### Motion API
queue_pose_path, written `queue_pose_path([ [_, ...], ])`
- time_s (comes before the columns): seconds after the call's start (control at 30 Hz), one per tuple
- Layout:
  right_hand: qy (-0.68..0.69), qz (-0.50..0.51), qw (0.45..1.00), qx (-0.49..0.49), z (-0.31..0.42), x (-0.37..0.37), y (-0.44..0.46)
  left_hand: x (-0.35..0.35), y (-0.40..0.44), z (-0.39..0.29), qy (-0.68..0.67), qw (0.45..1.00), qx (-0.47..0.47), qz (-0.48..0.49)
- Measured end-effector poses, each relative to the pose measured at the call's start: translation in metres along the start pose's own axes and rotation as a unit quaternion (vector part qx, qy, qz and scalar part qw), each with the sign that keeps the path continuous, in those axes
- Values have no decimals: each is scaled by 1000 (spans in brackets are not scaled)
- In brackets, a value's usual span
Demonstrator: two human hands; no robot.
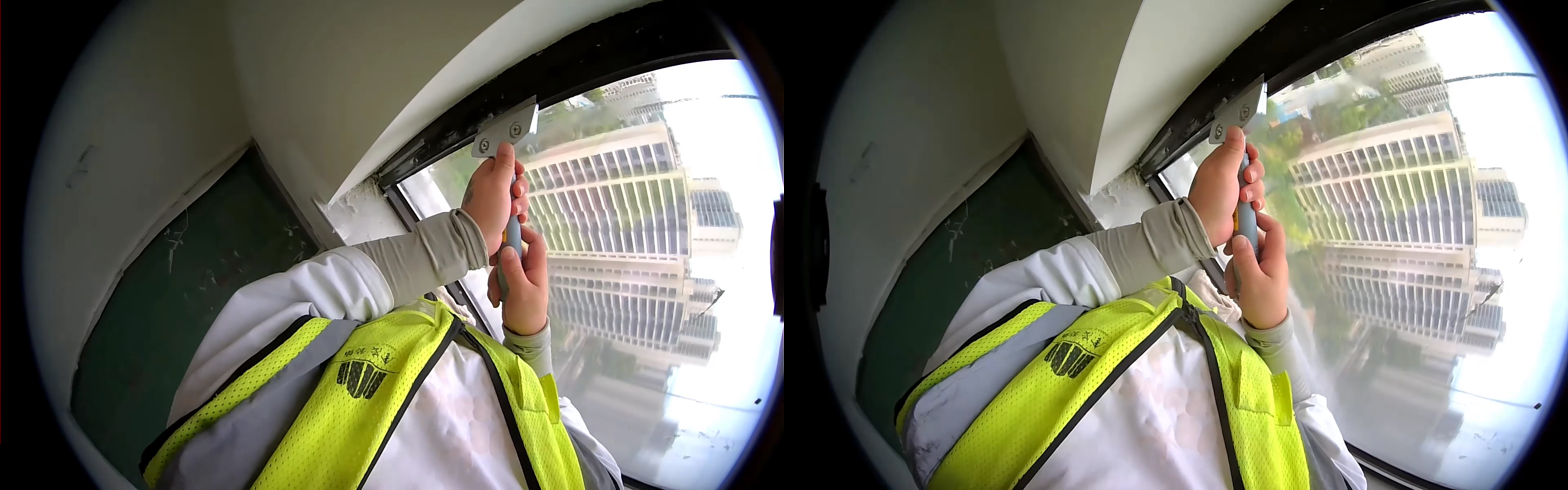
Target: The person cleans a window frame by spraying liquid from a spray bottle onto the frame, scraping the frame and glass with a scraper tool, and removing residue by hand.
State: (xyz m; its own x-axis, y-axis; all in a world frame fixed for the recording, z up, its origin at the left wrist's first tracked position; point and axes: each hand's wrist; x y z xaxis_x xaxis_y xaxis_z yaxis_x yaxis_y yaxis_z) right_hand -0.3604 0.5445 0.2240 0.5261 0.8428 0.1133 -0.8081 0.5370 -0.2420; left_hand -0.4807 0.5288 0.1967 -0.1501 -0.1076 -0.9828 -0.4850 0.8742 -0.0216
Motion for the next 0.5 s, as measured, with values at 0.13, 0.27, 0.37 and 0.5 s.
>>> queue_pose_path([
  [0.13,-26,16,1000,5,-4,4,5,2,4,0,26,1000,-11,-12],
  [0.27,5,19,1000,-10,0,5,6,1,5,1,18,1000,-11,-7],
  [0.37,4,28,1000,13,-7,7,8,4,6,3,34,999,-29,-4],
  [0.5,-7,40,999,3,-4,10,12,-1,6,0,17,1000,-14,-17],
])
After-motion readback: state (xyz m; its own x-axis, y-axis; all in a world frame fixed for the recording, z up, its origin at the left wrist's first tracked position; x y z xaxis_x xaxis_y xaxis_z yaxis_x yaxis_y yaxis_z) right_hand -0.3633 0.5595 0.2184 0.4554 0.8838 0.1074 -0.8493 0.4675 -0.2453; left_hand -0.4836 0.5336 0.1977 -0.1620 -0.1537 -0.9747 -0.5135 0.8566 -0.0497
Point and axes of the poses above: each hand's wrist, its own y-axis towards the middle knuckle, its own x-axis out of the back of the hand, z = x × y, and after that the axes turned 7 degrees about z, right-handed
